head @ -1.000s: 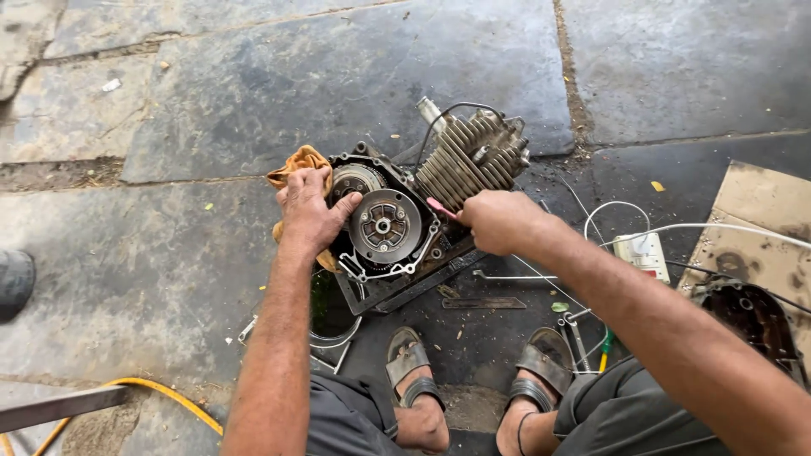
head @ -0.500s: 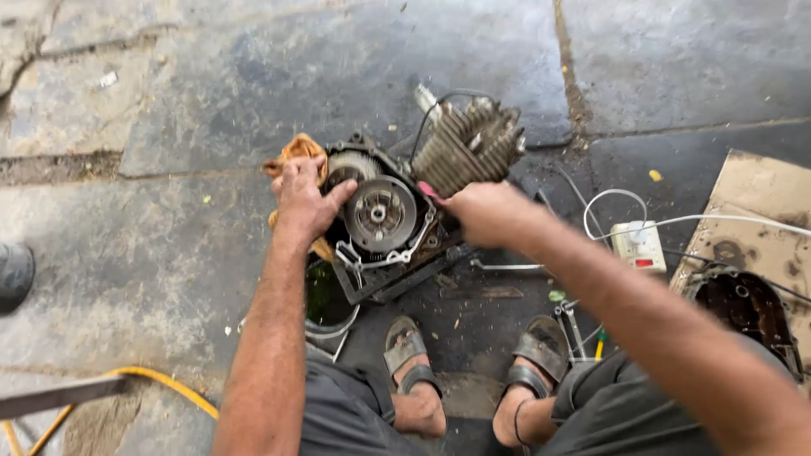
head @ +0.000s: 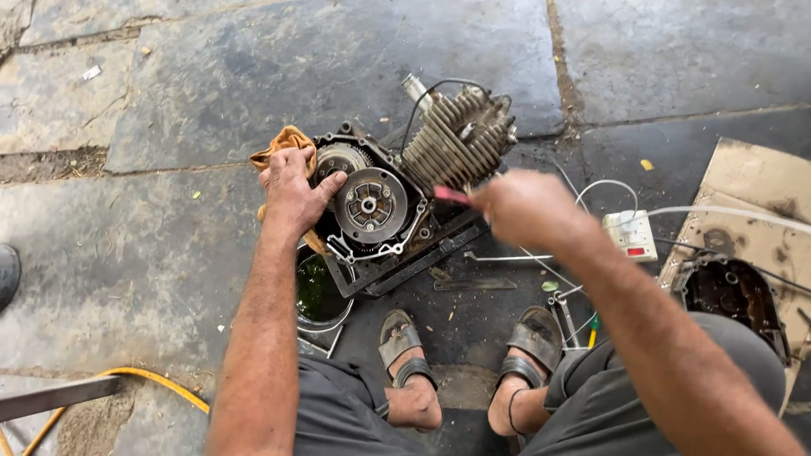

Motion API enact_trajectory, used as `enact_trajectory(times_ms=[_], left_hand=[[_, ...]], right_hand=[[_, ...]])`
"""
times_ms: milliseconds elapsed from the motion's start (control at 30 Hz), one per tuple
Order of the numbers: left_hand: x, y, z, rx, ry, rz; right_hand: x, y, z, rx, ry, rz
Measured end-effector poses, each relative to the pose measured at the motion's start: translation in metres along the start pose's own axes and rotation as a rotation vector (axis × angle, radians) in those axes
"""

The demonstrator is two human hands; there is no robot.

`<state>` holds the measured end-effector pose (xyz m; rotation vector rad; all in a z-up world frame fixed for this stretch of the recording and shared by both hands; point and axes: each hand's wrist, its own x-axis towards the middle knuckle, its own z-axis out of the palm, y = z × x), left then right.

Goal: The person sits on the floor holding a motorcycle engine crankcase steady with a cloth in one hand while scraping and brushing gasket residue and dirt from its mating surface and cooling fins, first with a small pink brush and then with a flat scraper, and finally rotates the engine to work on another side.

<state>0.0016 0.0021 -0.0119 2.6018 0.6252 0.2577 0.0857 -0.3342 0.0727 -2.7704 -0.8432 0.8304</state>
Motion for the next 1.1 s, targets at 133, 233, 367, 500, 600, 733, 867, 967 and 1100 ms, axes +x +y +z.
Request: enact_trajectory(times_ms=[133, 233, 367, 500, 600, 733, 867, 967, 1100], left_hand=[[0.0, 0.004, -0.004, -0.023, -0.031, -0.065], [0.001, 0.002, -0.003, -0.01, -0.034, -0.05], [-0.004, -0.002, -0.003, -0.007, -0.018, -0.029], [0.0, 0.0, -0.002, -0.02, -0.029, -0.028], [0.001, -0.003, 0.001, 0.009, -0.008, -0.002], [0.002, -0.001, -0.002, -0.008, 0.014, 0.01], [-0.001, -0.001, -0.001, -0.018, -0.009, -0.023], [-0.003, -0.012, 0.002, 0.012, 0.021, 0.033], [0.001, 0.002, -0.002, -0.016, 0.002, -0.026]], right_hand=[[0.006, -0.007, 0.043, 0.185, 0.283, 0.036], [0.007, -0.009, 0.115, 0.126, 0.428, -0.132], [-0.034, -0.022, 0.129, 0.773, 0.525, 0.115], [-0.029, -0.033, 0.217, 0.938, 0.535, 0.051], [-0.026, -0.061, 0.186, 0.865, 0.545, 0.176], [-0.011, -0.059, 0.218, 0.831, 0.514, 0.101], [-0.022, -0.051, 0.211, 0.817, 0.483, 0.076], [-0.007, -0.064, 0.244, 0.901, 0.668, -0.006], [-0.028, -0.063, 0.233, 0.815, 0.318, 0.17]])
